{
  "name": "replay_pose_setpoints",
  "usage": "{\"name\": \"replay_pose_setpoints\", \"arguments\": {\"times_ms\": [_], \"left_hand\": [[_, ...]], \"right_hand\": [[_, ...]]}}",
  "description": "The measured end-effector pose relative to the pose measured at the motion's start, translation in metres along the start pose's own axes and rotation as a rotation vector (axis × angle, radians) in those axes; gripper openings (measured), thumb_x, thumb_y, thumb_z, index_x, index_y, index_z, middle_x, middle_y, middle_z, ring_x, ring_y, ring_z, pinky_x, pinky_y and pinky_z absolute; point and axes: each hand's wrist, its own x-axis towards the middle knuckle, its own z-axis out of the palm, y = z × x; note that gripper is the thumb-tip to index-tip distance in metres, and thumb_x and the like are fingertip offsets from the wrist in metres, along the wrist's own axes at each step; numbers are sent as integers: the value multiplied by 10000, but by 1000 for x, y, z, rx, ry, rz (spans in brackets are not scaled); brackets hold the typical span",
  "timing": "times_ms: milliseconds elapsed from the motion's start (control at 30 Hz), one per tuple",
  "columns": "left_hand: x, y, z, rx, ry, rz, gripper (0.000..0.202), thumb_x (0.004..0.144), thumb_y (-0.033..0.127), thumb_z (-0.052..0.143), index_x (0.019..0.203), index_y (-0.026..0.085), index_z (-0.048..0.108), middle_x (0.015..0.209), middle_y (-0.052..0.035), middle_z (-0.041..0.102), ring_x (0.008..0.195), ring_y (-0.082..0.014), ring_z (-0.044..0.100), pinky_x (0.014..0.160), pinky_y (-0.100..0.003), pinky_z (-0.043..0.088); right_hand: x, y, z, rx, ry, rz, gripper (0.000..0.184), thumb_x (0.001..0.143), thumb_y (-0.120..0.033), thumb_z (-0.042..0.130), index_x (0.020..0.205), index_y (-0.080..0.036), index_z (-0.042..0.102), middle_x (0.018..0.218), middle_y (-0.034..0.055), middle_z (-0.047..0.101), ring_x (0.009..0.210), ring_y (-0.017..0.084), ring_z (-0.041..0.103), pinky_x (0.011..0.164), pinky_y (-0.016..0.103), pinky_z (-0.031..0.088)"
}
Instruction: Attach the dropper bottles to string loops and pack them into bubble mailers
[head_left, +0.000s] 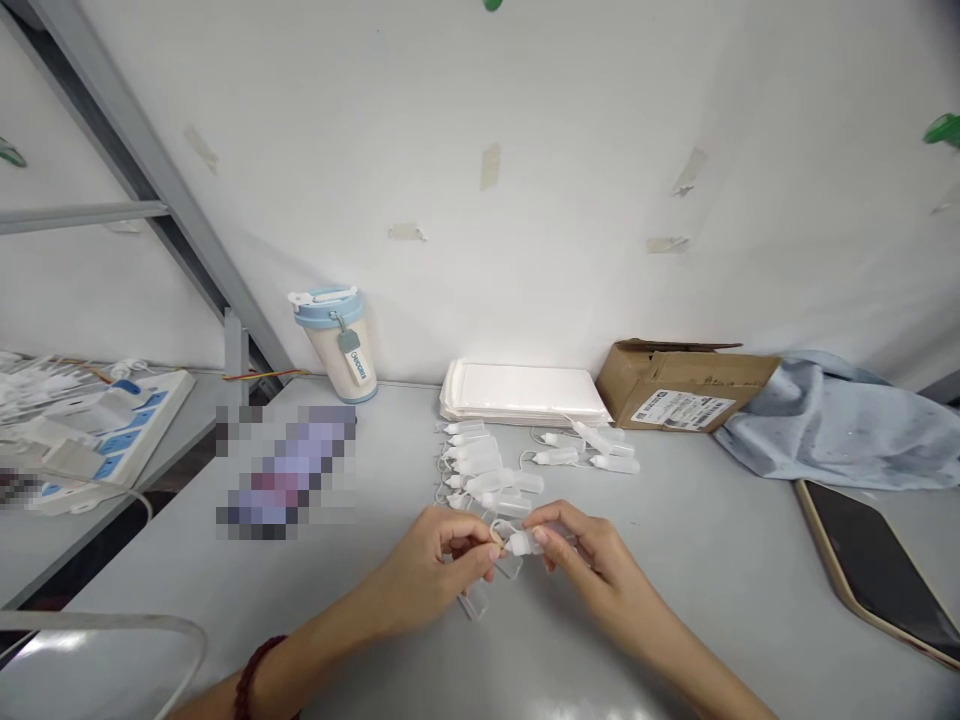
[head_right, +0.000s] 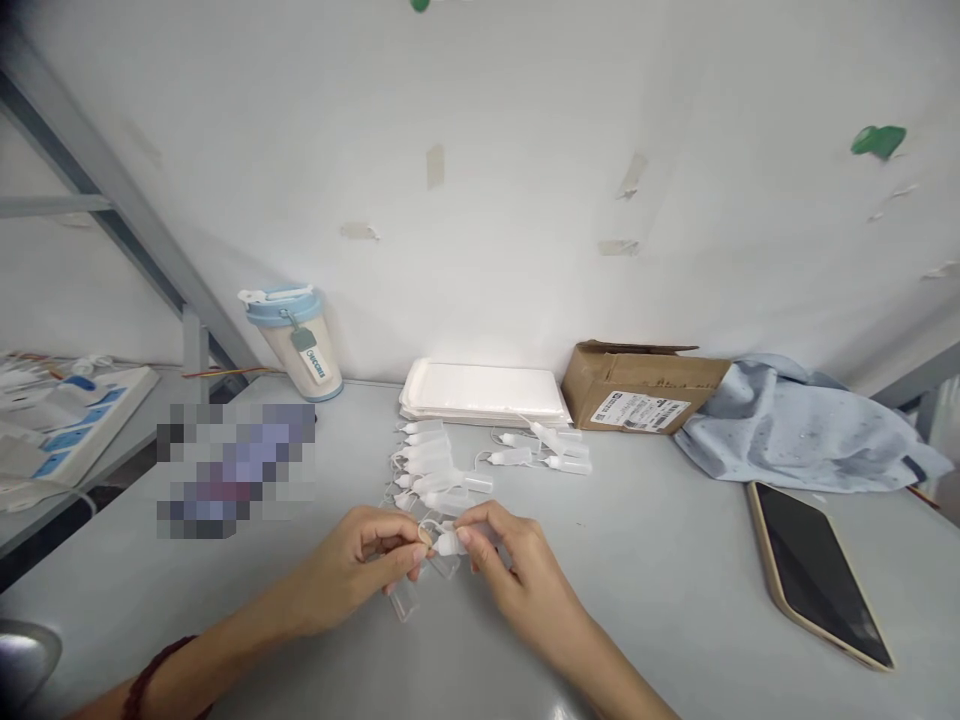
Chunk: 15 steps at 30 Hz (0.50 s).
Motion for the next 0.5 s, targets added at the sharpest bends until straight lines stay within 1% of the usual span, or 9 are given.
{"name": "replay_pose_setpoints", "arguments": {"times_ms": [100, 200, 367, 500], "left_hand": [[1, 0, -1, 0, 2, -3, 259, 805, 287, 492, 611, 137, 576, 569, 11, 480, 513, -92, 403, 503, -221, 336], [2, -2, 0, 6, 18, 2, 256, 814, 296, 491, 635, 139, 586, 584, 9, 499, 518, -91, 397, 497, -215, 333], [2, -3, -1, -24, 30, -13, 224, 822, 301, 510, 734, 135, 632, 649, -10, 558, 555, -99, 436, 519, -213, 360], [3, -3, -6, -71, 31, -11, 222, 815, 315, 544, 873, 140, 668, 690, -17, 588, 567, -97, 442, 522, -208, 364]], "right_hand": [[-1, 2, 2, -11, 9, 1, 315, 911, -428, 379, 920, -196, 591, 631, -17, 538, 585, 118, 491, 529, 217, 359], [-1, 4, 3, -12, 6, 3, 314, 909, -430, 379, 953, -206, 594, 637, -15, 547, 592, 125, 503, 526, 218, 366], [-1, 4, -2, 17, 15, 8, 302, 903, -432, 400, 979, -217, 599, 682, -8, 575, 653, 133, 534, 576, 227, 401], [-1, 3, -9, 36, 52, 53, 323, 894, -461, 406, 1005, -219, 589, 708, 2, 589, 685, 145, 546, 540, 225, 393]]}}
